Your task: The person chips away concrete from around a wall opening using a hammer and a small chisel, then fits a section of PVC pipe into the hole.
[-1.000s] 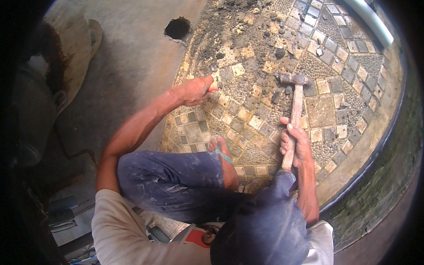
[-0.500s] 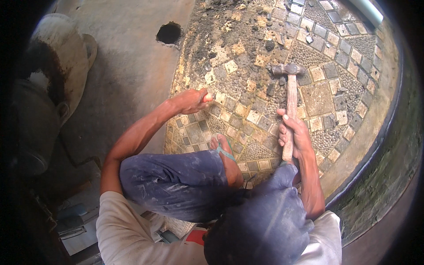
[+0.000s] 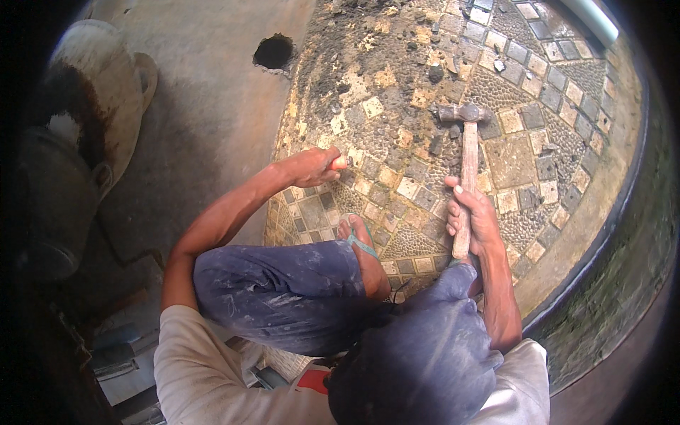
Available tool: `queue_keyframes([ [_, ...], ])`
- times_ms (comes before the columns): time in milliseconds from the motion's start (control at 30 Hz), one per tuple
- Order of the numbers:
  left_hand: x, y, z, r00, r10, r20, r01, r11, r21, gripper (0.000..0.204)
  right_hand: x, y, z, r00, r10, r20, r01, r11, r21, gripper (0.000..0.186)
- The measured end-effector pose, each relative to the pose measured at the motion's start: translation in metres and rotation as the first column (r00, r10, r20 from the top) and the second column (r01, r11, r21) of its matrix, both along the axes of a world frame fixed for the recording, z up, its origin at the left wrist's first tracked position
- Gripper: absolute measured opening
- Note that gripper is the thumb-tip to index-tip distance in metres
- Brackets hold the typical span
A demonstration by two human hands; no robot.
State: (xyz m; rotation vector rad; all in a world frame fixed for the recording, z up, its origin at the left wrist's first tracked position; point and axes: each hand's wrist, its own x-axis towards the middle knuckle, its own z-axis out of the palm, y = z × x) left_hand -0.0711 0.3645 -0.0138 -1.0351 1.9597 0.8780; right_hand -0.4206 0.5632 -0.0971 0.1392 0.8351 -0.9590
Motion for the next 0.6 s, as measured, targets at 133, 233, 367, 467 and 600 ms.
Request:
queue_keyframes([
  [133, -0.0004, -0.0011, 0.0009, 1.000, 0.002, 0.003, -0.002, 1.000, -0.012, 0.038, -0.0002, -0.0005, 0.0006, 1.000, 0.006, -0.004, -0.006, 1.000, -0.005, 0.041],
  [233, -0.0005, -0.0022, 0.0030, 1.000, -0.004, -0.003, 0.004, 1.000, -0.012, 0.038, 0.0000, -0.0003, 0.0004, 1.000, 0.004, -0.008, -0.004, 1.000, -0.005, 0.040],
  [367, 0.0012, -0.0029, 0.0016, 1.000, -0.021, -0.005, 0.021, 1.000, -0.003, 0.038, -0.0011, 0.0008, -0.0018, 1.000, 0.004, 0.005, -0.003, 1.000, -0.017, 0.038],
  [467, 0.0032, -0.0022, 0.0007, 1.000, -0.017, -0.005, 0.017, 1.000, 0.000, 0.038, -0.0001, 0.0013, -0.0025, 1.000, 0.004, 0.011, -0.004, 1.000, -0.018, 0.037],
  [600, 0.0012, -0.0018, 0.0020, 1.000, -0.020, -0.007, 0.020, 1.000, 0.006, 0.037, 0.0005, 0.0020, -0.0026, 1.000, -0.004, 0.001, 0.004, 1.000, -0.016, 0.037],
])
